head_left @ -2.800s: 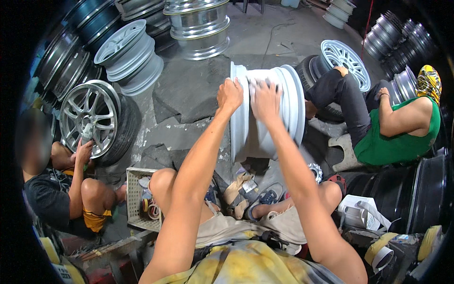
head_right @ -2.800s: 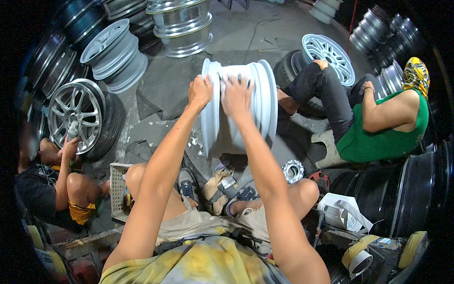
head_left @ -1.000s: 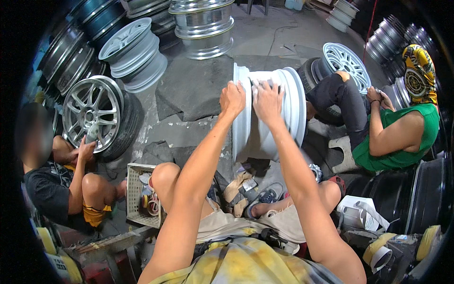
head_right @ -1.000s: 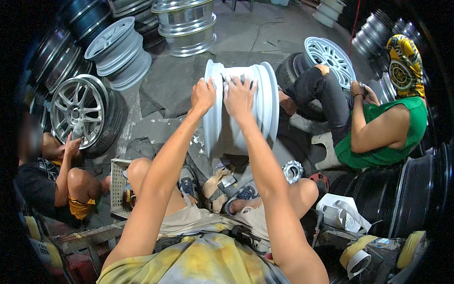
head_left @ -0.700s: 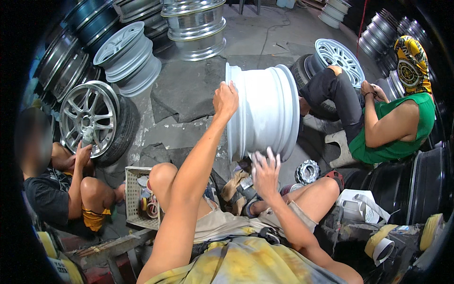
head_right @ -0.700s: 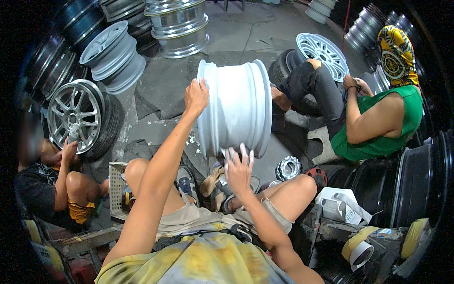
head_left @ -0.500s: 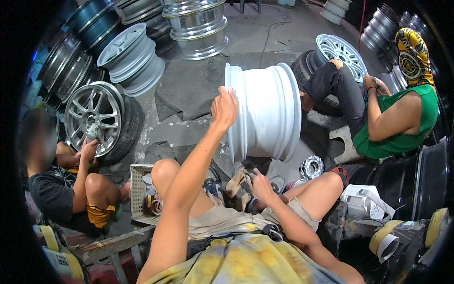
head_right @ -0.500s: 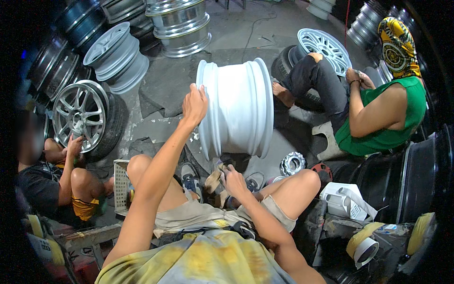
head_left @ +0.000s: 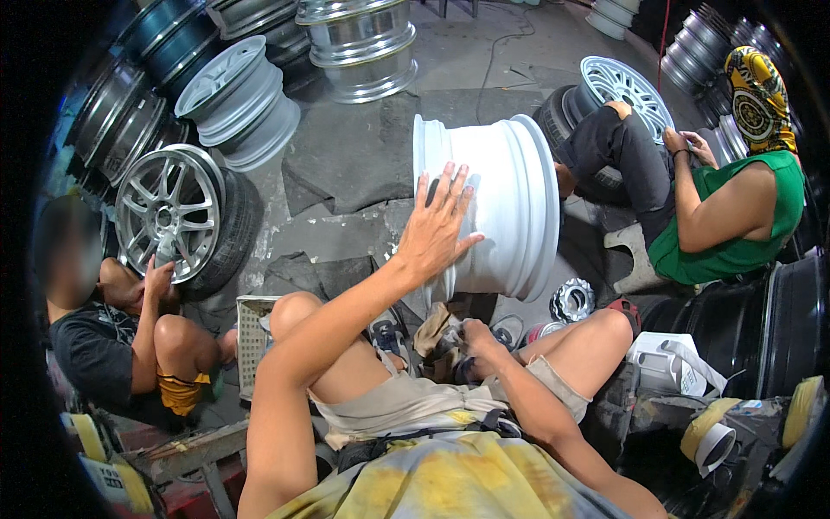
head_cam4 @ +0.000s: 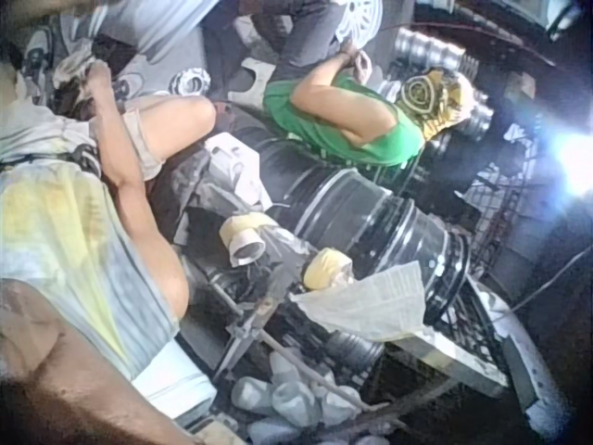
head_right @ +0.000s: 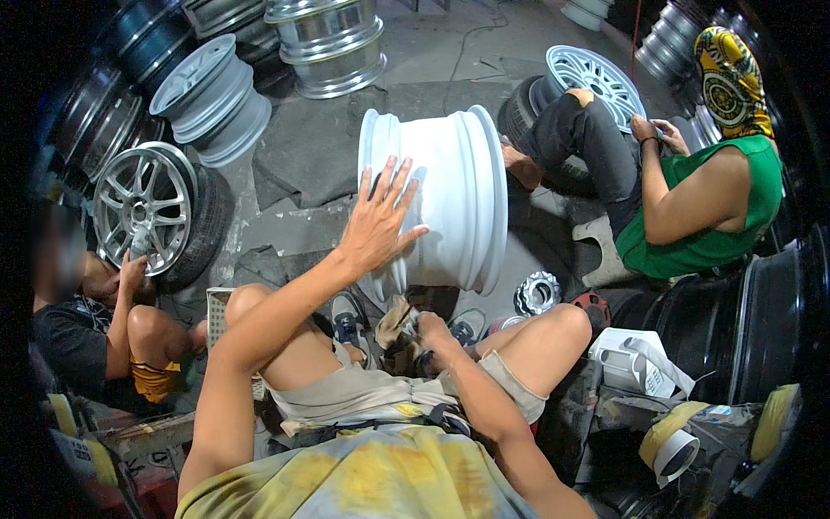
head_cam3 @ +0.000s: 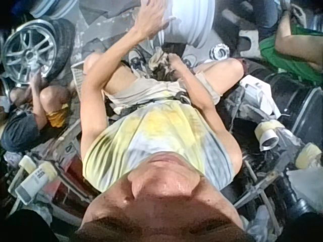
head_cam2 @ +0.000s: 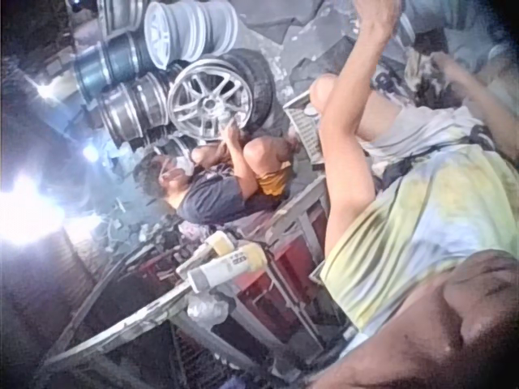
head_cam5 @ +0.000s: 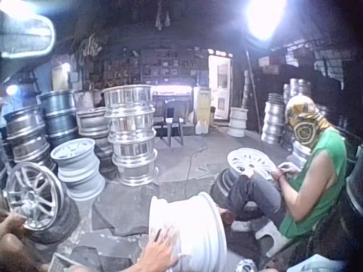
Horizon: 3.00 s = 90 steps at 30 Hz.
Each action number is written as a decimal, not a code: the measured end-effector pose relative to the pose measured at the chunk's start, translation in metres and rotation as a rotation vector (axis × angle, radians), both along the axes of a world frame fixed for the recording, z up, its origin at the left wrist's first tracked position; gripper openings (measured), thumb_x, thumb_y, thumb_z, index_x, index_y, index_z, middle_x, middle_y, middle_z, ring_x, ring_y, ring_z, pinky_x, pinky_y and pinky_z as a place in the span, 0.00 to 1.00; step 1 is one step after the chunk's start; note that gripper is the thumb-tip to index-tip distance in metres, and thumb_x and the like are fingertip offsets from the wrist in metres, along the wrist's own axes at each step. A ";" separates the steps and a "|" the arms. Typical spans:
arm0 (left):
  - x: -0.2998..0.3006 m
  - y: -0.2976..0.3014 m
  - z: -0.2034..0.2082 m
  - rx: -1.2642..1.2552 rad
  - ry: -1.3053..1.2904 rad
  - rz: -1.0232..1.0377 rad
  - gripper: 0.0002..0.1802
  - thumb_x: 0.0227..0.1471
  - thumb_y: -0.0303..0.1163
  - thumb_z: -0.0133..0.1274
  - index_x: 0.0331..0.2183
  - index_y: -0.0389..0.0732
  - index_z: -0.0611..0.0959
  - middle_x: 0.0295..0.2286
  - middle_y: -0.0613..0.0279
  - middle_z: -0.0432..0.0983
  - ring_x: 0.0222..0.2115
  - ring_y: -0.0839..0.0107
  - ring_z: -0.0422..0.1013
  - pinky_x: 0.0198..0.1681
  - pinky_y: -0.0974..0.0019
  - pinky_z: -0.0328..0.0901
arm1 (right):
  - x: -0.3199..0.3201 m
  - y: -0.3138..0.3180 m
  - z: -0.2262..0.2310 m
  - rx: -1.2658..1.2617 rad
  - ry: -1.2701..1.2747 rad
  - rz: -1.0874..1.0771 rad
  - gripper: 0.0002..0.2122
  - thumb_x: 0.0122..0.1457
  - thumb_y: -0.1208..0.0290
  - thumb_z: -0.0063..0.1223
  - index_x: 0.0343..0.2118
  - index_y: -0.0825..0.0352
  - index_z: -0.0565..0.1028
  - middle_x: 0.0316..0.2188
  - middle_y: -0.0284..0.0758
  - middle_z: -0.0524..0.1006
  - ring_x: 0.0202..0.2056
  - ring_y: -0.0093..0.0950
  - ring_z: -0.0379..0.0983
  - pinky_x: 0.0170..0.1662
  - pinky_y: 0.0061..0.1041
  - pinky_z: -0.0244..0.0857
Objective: The person sits on the floor and uses a sanding block to smooth the surface of a white car wheel rim. They rotate the wheel to access different areas, sanding the outer barrel and the inner face of the rim.
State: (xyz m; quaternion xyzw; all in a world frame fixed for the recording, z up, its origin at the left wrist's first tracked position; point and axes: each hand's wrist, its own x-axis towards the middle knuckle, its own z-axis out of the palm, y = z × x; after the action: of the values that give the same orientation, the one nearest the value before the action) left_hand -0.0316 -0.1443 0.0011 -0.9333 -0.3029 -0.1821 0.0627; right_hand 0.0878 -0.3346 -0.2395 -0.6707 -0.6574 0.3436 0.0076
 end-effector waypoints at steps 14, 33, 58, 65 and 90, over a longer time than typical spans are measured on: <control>-0.020 -0.040 -0.015 -0.007 0.198 -0.027 0.41 0.61 0.58 0.43 0.64 0.36 0.65 0.67 0.50 0.50 0.69 0.54 0.40 0.69 0.40 0.37 | -0.001 0.001 -0.057 -0.027 0.140 -0.063 0.07 0.46 0.74 0.61 0.28 0.72 0.80 0.29 0.54 0.79 0.37 0.49 0.79 0.38 0.41 0.74; -0.008 -0.017 -0.006 0.084 0.216 -0.057 0.40 0.61 0.59 0.45 0.61 0.35 0.70 0.65 0.49 0.55 0.68 0.54 0.46 0.69 0.40 0.41 | 0.005 -0.009 -0.028 -0.008 0.035 0.090 0.12 0.50 0.65 0.61 0.27 0.72 0.79 0.27 0.54 0.78 0.35 0.52 0.77 0.37 0.44 0.72; -0.014 0.154 -0.009 -1.333 -0.819 0.255 0.31 0.65 0.54 0.45 0.37 0.32 0.83 0.27 0.61 0.79 0.26 0.72 0.74 0.29 0.67 0.68 | 0.009 -0.014 -0.030 -0.087 0.063 -0.103 0.14 0.55 0.63 0.57 0.37 0.70 0.80 0.33 0.57 0.78 0.41 0.56 0.74 0.44 0.51 0.69; 0.003 0.162 0.002 -1.331 -0.875 0.298 0.30 0.64 0.53 0.47 0.36 0.30 0.82 0.20 0.72 0.62 0.20 0.77 0.54 0.24 0.66 0.55 | 0.010 -0.027 -0.088 -0.006 0.109 -0.023 0.15 0.52 0.62 0.59 0.41 0.65 0.81 0.37 0.51 0.80 0.41 0.52 0.76 0.44 0.45 0.71; -0.039 0.140 0.018 -1.117 -0.512 0.209 0.27 0.56 0.54 0.60 0.36 0.35 0.85 0.27 0.59 0.81 0.30 0.72 0.80 0.34 0.72 0.75 | 0.020 -0.002 -0.119 0.117 -0.168 -0.468 0.26 0.51 0.56 0.64 0.51 0.62 0.70 0.44 0.53 0.74 0.45 0.55 0.73 0.46 0.47 0.70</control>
State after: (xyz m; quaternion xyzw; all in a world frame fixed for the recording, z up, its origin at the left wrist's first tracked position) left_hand -0.0705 -0.0042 0.0191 -0.7175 -0.4476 -0.2070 -0.4920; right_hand 0.1076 -0.3366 -0.3587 -0.8291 -0.5013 0.2372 0.0709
